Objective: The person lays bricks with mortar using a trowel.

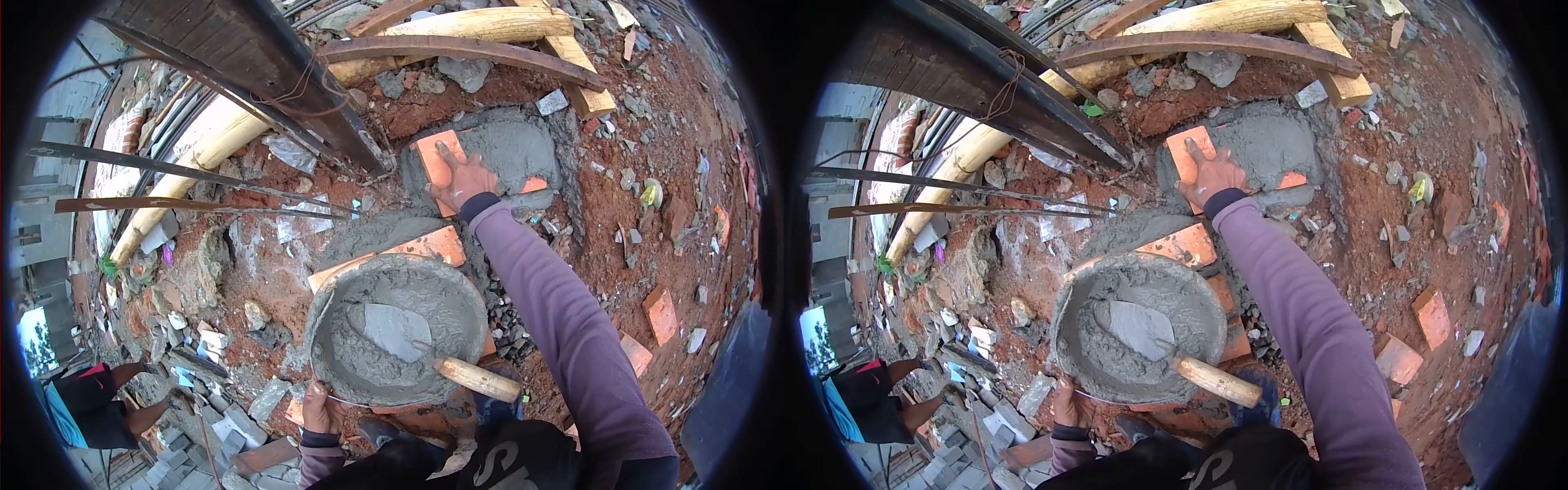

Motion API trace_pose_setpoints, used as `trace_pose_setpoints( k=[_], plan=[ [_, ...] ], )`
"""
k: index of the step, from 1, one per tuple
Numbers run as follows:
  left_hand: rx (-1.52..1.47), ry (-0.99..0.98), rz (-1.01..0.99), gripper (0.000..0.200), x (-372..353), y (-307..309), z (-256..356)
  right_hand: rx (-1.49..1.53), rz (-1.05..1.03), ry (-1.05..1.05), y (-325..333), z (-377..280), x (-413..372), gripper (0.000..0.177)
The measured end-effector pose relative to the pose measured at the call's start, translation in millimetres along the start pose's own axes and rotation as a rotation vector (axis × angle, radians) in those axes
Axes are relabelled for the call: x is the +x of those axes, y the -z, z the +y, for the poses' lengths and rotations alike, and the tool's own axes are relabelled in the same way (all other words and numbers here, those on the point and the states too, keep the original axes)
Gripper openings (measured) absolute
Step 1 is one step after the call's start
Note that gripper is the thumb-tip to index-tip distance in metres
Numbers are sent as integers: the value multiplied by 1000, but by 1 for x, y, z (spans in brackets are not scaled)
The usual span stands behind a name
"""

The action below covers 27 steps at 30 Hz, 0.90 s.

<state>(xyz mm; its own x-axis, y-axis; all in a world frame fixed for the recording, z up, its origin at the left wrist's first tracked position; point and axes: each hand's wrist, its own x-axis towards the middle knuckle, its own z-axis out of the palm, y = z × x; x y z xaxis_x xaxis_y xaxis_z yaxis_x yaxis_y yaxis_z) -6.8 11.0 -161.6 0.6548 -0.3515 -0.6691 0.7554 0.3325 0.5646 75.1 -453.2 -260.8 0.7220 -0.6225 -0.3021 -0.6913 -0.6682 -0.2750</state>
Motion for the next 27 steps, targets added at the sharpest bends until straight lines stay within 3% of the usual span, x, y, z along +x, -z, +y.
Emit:
trace_pose_setpoints(
  k=[5,17,22,27],
  plan=[
    [-6,24,-15,37,2,-5,1,-15,-75,-10,7,-5,-2,83],
    [40,-4,20,35,2,6,1,-25,-23,25,-2,-9,1,81],
    [49,-14,78,37,4,-20,3,-41,-42,14,0,-10,-4,81],
    [7,1,2,34,6,-3,3,-42,-45,11,1,-13,-1,81]
  ],
)
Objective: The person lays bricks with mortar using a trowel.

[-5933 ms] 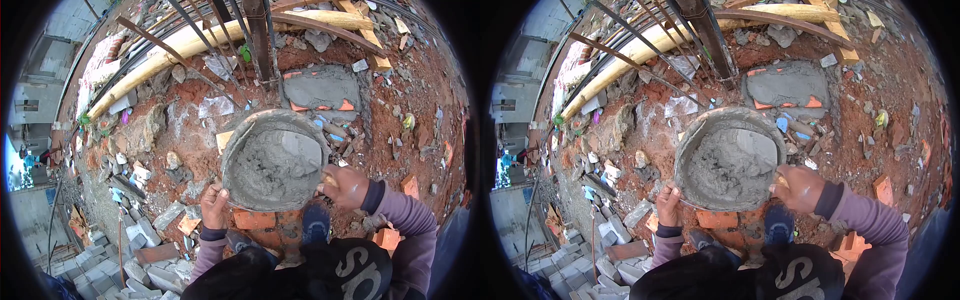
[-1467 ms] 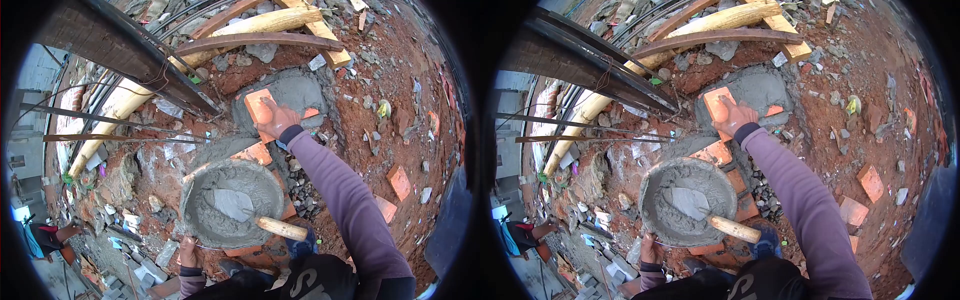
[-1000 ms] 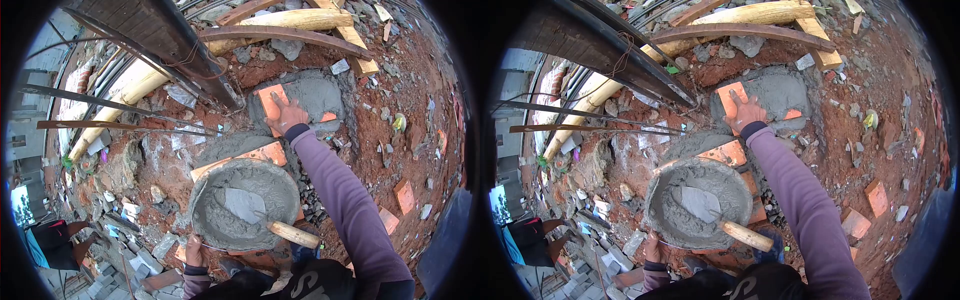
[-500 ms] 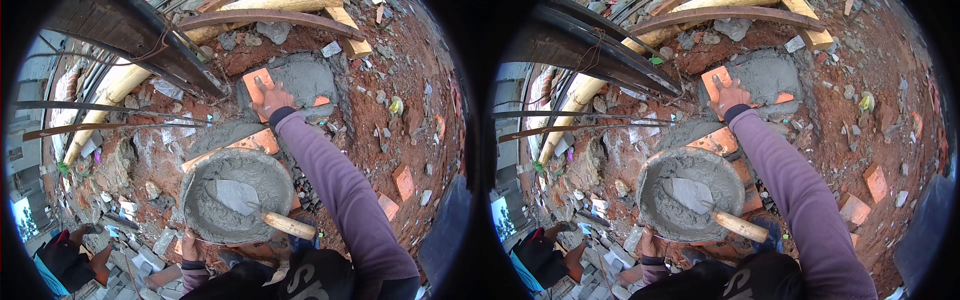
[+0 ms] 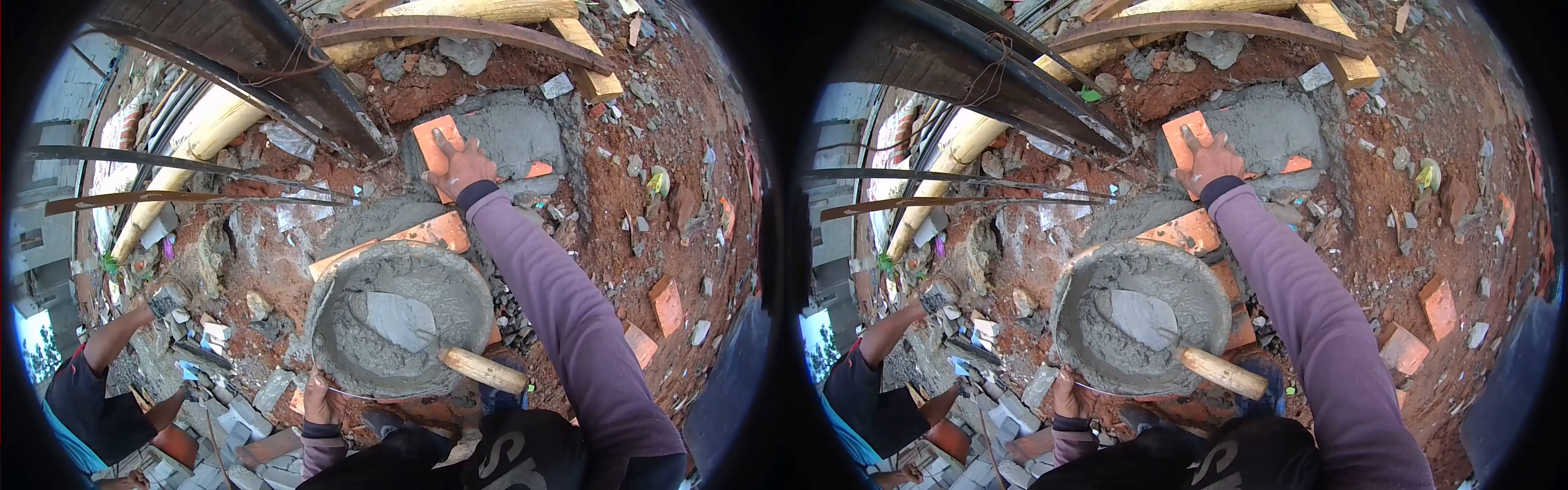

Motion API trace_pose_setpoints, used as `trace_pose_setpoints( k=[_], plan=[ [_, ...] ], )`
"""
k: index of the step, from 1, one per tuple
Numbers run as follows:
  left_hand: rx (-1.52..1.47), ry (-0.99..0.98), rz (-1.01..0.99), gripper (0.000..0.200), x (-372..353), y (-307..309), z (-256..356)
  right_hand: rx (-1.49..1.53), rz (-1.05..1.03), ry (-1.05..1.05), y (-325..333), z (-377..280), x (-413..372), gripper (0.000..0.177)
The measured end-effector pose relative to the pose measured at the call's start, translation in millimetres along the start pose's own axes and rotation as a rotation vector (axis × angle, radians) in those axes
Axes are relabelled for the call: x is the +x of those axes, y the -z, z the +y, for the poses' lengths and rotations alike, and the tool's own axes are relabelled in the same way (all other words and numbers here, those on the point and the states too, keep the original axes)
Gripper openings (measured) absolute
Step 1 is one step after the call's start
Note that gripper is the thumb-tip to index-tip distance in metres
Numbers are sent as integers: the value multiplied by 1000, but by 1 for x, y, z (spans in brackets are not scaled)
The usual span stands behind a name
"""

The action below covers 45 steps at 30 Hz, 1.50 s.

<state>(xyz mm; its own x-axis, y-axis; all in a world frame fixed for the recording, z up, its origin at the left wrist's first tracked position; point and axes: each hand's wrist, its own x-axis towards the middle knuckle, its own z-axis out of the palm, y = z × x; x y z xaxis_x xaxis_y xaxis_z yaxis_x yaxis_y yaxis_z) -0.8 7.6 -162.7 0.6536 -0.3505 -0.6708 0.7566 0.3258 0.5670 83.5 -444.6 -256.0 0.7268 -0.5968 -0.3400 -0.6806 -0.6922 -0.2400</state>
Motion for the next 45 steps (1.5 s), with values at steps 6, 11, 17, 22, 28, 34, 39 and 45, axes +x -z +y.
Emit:
trace_pose_setpoints(
  k=[6,11,17,22,28,34,39,45],
  plan=[
    [-23,-10,32,29,-5,3,-3,-9,-23,-12,2,-1,-6,81],
    [29,-4,63,28,-4,-1,-2,-2,6,-10,-9,3,4,84],
    [19,-11,137,26,-6,8,-4,0,-56,-23,-2,2,2,86],
    [4,-5,11,25,-5,21,-4,24,-91,-25,-1,0,1,89],
    [82,-39,-19,27,-7,19,3,212,51,114,25,55,-53,80],
    [163,-48,-84,40,-3,20,3,70,-4,165,106,254,-241,48],
    [82,-67,-80,36,2,26,-3,-305,-224,-90,113,316,-403,84],
    [57,-39,-76,33,-2,12,2,-602,-105,-161,40,369,-438,97]
  ],
)
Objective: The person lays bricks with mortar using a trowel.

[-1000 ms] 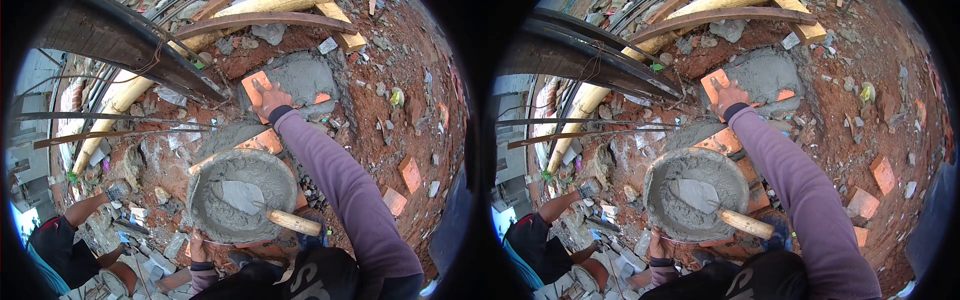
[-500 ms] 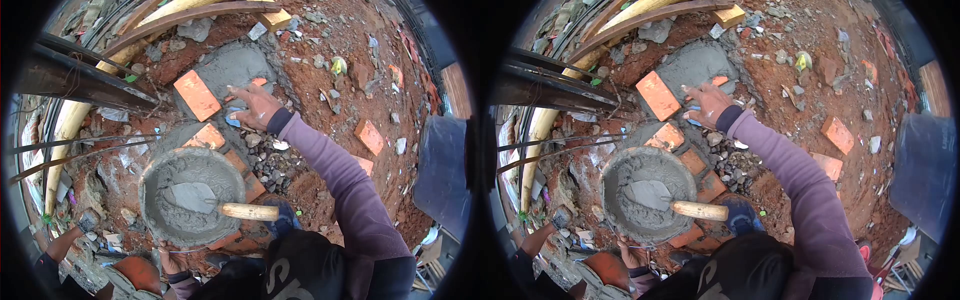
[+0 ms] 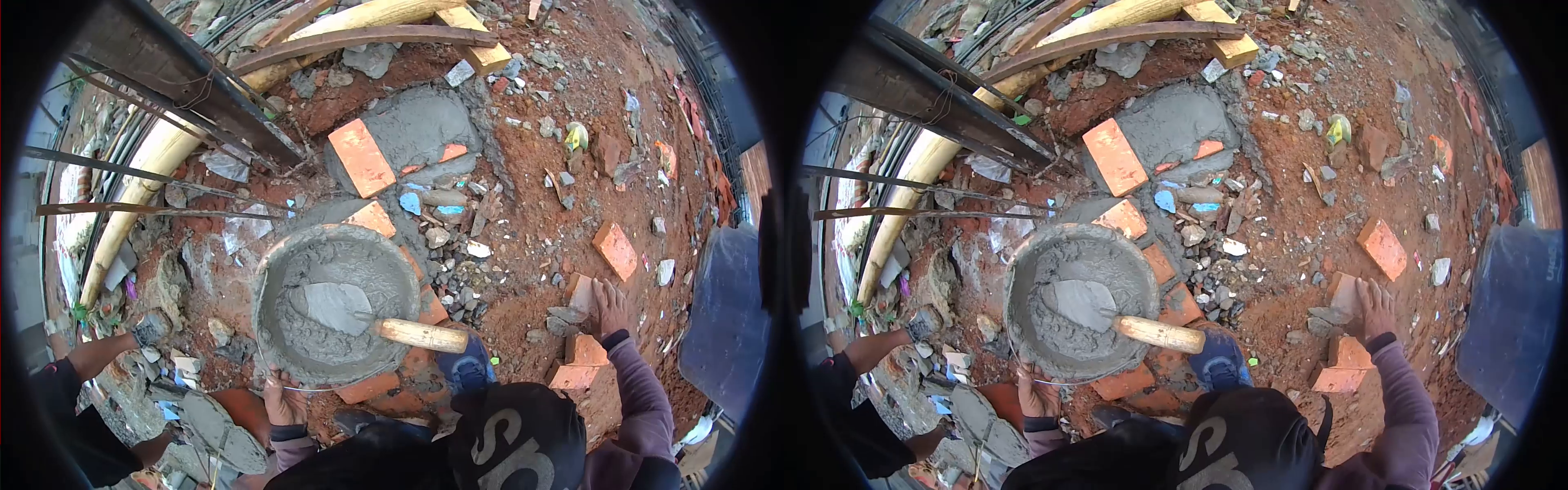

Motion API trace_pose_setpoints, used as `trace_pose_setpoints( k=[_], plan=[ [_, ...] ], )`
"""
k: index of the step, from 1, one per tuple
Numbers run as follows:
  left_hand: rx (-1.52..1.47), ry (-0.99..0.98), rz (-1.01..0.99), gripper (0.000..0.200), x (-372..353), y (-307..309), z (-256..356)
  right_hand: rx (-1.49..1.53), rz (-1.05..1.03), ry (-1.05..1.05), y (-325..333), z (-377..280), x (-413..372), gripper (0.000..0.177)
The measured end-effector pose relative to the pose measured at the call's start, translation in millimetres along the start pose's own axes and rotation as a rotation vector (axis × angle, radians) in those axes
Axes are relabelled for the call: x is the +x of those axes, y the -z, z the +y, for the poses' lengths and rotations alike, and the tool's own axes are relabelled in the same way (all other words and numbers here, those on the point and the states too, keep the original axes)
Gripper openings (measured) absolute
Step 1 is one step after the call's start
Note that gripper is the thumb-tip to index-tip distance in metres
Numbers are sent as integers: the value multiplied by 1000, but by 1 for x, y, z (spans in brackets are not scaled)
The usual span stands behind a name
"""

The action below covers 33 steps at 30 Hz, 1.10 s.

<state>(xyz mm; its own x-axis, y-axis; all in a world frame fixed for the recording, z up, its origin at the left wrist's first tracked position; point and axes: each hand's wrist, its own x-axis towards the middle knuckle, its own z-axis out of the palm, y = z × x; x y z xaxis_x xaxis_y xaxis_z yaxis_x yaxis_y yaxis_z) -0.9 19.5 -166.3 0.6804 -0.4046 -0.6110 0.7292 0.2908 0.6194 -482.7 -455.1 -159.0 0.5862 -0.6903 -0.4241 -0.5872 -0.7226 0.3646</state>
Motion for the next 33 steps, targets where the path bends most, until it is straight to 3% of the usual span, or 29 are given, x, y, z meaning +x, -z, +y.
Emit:
trace_pose_setpoints(
  k=[3,5,6,10,14,16,18,22,33],
  plan=[
    [-17,-19,-19,34,-2,-5,-2,141,28,11,-16,11,13,94],
    [-41,-24,-2,34,0,-1,-5,241,-67,-60,-10,14,16,93],
    [-37,-28,0,33,-1,-2,-4,296,-121,-92,8,7,19,93],
    [18,-30,54,32,-5,-4,-5,643,35,1,122,-53,45,97],
    [-6,-33,44,32,1,4,-10,1156,63,120,192,-127,139,98],
    [7,-25,49,33,-2,4,-6,1022,189,221,189,-168,209,90],
    [15,-17,49,33,-3,-4,-4,859,251,194,184,-209,278,85],
    [21,-26,35,33,-5,-1,-5,766,130,94,226,-263,364,82],
    [-35,-24,134,33,-8,-8,-6,719,113,133,222,-297,402,80]
  ],
)
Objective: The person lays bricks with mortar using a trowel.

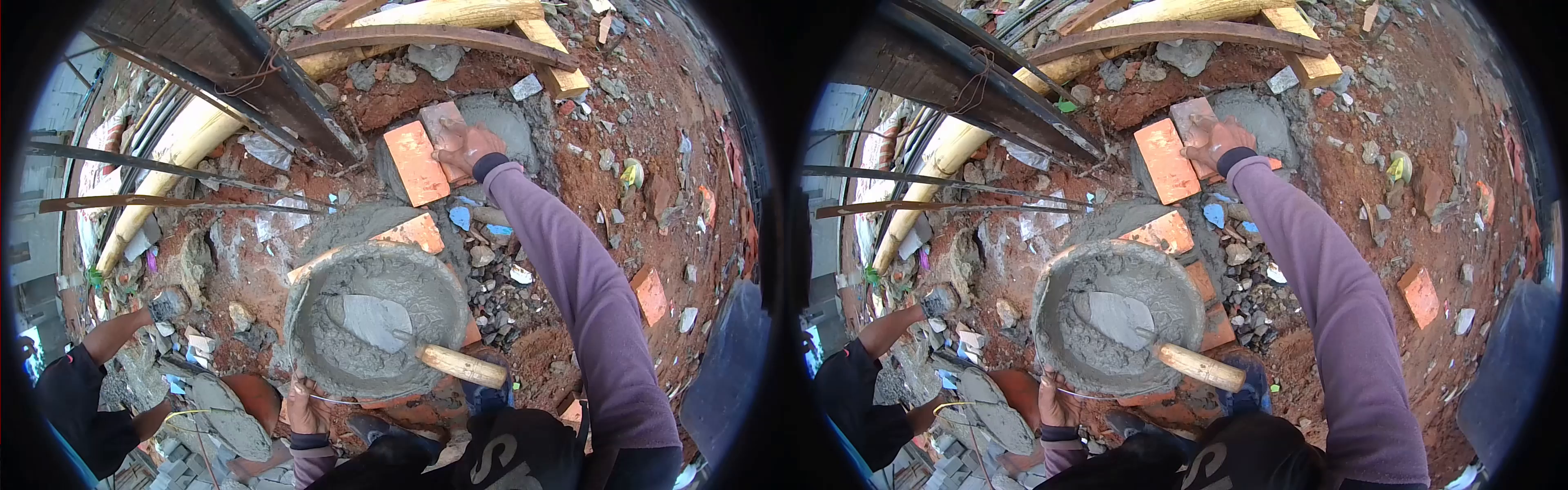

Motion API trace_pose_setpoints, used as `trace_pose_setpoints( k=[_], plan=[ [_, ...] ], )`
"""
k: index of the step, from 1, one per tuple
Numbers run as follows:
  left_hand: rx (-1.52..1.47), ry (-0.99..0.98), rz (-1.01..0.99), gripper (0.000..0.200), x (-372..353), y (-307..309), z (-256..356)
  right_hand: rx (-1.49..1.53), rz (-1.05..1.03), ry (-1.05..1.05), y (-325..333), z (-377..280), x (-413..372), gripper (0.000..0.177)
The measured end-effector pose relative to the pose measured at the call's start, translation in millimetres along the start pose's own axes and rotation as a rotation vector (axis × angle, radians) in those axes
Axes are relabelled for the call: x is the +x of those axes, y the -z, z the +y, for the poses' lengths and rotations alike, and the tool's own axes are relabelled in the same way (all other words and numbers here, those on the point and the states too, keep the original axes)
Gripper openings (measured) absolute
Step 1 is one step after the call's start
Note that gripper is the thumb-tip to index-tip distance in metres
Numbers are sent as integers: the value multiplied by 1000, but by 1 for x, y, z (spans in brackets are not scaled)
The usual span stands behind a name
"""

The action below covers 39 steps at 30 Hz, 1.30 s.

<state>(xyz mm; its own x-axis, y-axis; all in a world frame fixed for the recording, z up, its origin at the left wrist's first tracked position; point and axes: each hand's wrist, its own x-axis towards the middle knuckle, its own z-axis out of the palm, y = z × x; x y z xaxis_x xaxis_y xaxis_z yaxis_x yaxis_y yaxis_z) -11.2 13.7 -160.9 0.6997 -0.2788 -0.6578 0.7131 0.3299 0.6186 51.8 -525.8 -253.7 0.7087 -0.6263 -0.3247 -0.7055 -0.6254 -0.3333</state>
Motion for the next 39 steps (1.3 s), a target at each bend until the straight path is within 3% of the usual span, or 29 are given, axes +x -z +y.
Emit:
trace_pose_setpoints(
  k=[24,26,29,33,39],
  plan=[
    [32,8,-51,30,1,8,0,-19,78,-33,-18,12,-20,70],
    [57,-4,-64,30,3,7,2,-86,171,-5,-21,14,-20,70],
    [49,8,-42,30,-1,13,0,23,143,-20,-20,12,-8,69],
    [15,-3,-66,30,3,13,-1,-47,53,-34,-14,12,-16,70],
    [25,1,-49,30,0,7,0,-56,78,-10,-13,13,-13,67]
  ],
)
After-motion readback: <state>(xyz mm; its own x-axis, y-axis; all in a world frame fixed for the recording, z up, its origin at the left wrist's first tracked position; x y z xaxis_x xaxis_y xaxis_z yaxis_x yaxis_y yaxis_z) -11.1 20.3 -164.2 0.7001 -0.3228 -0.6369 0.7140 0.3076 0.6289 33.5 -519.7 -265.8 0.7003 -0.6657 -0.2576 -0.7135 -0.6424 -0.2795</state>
